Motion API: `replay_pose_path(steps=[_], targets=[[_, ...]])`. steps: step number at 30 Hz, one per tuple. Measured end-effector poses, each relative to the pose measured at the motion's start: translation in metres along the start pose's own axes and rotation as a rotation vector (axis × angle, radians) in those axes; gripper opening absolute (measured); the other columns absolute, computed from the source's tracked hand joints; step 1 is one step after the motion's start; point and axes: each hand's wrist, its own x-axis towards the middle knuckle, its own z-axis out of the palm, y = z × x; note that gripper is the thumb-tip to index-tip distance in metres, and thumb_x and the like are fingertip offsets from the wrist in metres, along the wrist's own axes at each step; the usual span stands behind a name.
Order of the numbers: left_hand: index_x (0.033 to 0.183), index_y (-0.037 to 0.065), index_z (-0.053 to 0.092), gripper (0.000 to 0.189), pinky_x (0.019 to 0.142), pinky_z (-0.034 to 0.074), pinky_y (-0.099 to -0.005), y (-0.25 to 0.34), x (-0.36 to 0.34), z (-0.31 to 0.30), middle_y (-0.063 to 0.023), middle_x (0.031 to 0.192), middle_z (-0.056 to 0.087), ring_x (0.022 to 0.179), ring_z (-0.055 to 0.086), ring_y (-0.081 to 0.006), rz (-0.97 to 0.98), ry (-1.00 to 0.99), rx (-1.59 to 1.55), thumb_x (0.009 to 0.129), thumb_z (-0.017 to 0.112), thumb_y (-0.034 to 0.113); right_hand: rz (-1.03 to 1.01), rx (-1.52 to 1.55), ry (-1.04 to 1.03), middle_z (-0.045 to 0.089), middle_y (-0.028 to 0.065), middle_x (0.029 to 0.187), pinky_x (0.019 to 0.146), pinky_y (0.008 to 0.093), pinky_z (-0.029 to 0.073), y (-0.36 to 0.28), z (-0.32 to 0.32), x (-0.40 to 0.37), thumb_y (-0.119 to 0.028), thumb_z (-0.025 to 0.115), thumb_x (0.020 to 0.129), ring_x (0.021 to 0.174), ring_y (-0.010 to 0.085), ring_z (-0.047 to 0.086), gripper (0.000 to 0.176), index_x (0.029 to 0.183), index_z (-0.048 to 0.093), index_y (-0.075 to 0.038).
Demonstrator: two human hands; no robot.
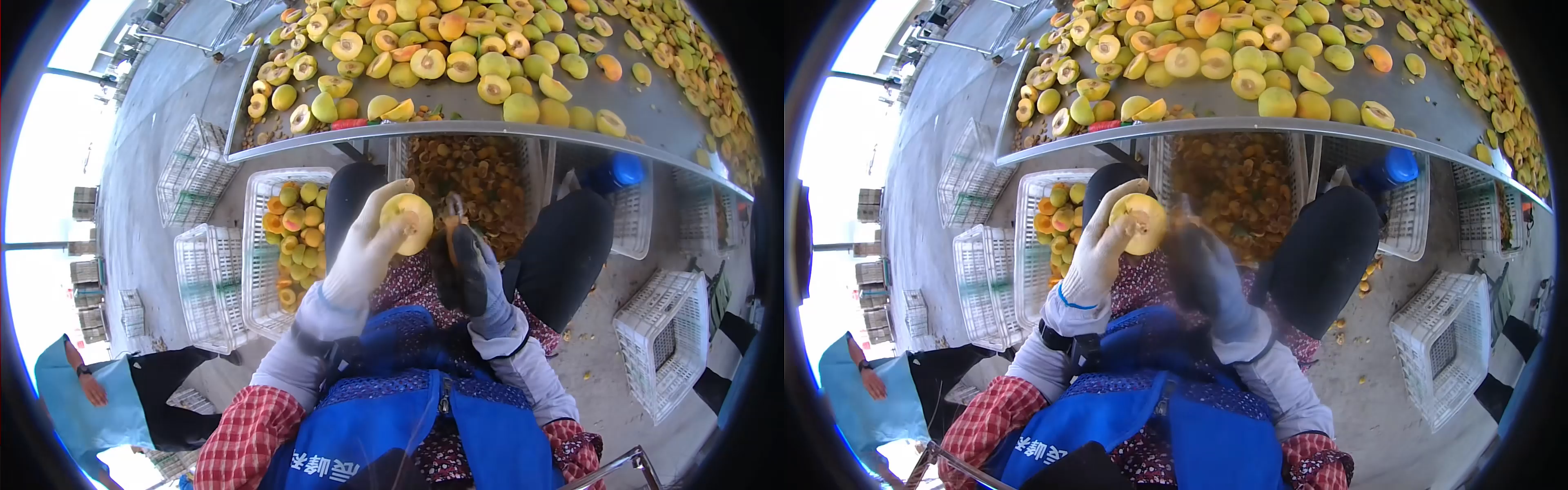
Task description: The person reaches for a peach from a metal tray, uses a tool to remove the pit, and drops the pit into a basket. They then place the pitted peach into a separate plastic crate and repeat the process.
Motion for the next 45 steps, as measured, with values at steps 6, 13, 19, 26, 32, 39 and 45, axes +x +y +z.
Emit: replay_pose_path(steps=[6, 13, 19, 26, 32, 39, 45], targets=[[0.136, -0.005, 0.046, 0.073, 0.092, 0.046, -0.0272, -0.012, 0.006, 0.002, -0.011, 0.114, 0.063, 0.104, 0.059, -0.0147, -0.173, -0.18, -0.171, 0.101, 0.036, 0.058, 0.06, -0.162, -0.045, 0.056, -0.0012, 0.074, 0.046, 0.0192, 0.036, -0.018, 0.017, -0.006, -0.017, 0.066, 0.09, 0.054, 0.004, 0.05, 0.029, 0.114, 0.057, -0.004], [0.121, 0.0, 0.057, 0.053, 0.084, 0.049, -0.0281, -0.029, -0.008, 0.033, -0.0084, 0.109, 0.064, 0.099, 0.061, -0.0148, 0.024, 0.123, -0.239, 0.104, 0.038, 0.047, -0.15, -0.295, 0.016, 0.058, -0.0004, 0.076, 0.055, 0.0241, 0.044, 0.0, 0.004, -0.005, -0.016, 0.063, 0.093, 0.06, 0.0087, 0.052, 0.026, 0.114, 0.055, -0.004], [0.112, -0.002, 0.06, 0.041, 0.076, 0.05, -0.026, -0.024, -0.006, 0.023, -0.0096, 0.098, 0.067, 0.082, 0.063, -0.0149, -0.04, 0.233, -0.181, 0.105, 0.041, 0.034, -0.687, -1.302, -0.116, 0.062, 0.0163, 0.081, 0.058, 0.039, 0.049, -0.031, 0.014, -0.028, -0.012, 0.056, 0.091, 0.068, 0.0315, 0.065, 0.028, 0.117, 0.051, -0.004], [0.113, -0.001, 0.059, 0.035, 0.076, 0.05, -0.0242, -0.01, -0.011, 0.027, -0.0079, 0.099, 0.065, 0.088, 0.061, -0.0124, -0.084, 0.137, -0.297, 0.102, 0.048, 0.031, -0.667, -1.41, -0.122, 0.063, 0.0178, 0.084, 0.063, 0.043, 0.051, -0.03, 0.018, -0.034, -0.013, 0.059, 0.088, 0.075, 0.0385, 0.065, 0.028, 0.113, 0.053, -0.004], [0.112, -0.001, 0.06, 0.034, 0.075, 0.048, -0.0215, -0.009, -0.012, 0.03, -0.0079, 0.098, 0.065, 0.088, 0.059, -0.0103, -0.029, 0.146, -0.165, 0.101, 0.05, 0.03, -0.664, -1.424, -0.113, 0.061, 0.0186, 0.08, 0.059, 0.0438, 0.049, -0.025, 0.016, -0.032, -0.014, 0.062, 0.086, 0.07, 0.0379, 0.064, 0.027, 0.108, 0.051, -0.003], [0.108, -0.004, 0.061, 0.035, 0.061, 0.049, -0.0249, -0.005, -0.007, 0.032, -0.0075, 0.08, 0.063, 0.066, 0.06, -0.0122, -0.148, 0.145, -0.123, 0.102, 0.047, 0.028, -0.5, -1.317, -0.147, 0.062, 0.0199, 0.076, 0.058, 0.0432, 0.048, -0.007, 0.006, -0.032, -0.013, 0.06, 0.089, 0.069, 0.0381, 0.064, 0.03, 0.113, 0.047, 0.0], [0.105, -0.005, 0.061, 0.025, 0.056, 0.049, -0.0254, -0.01, -0.002, 0.032, -0.0069, 0.077, 0.061, 0.061, 0.06, -0.0139, -0.178, 0.158, -0.032, 0.099, 0.05, 0.016, -0.453, -1.085, -0.125, 0.061, 0.0229, 0.079, 0.059, 0.0465, 0.047, 0.017, -0.004, -0.034, -0.015, 0.058, 0.09, 0.07, 0.041, 0.062, 0.029, 0.113, 0.047, 0.0]])
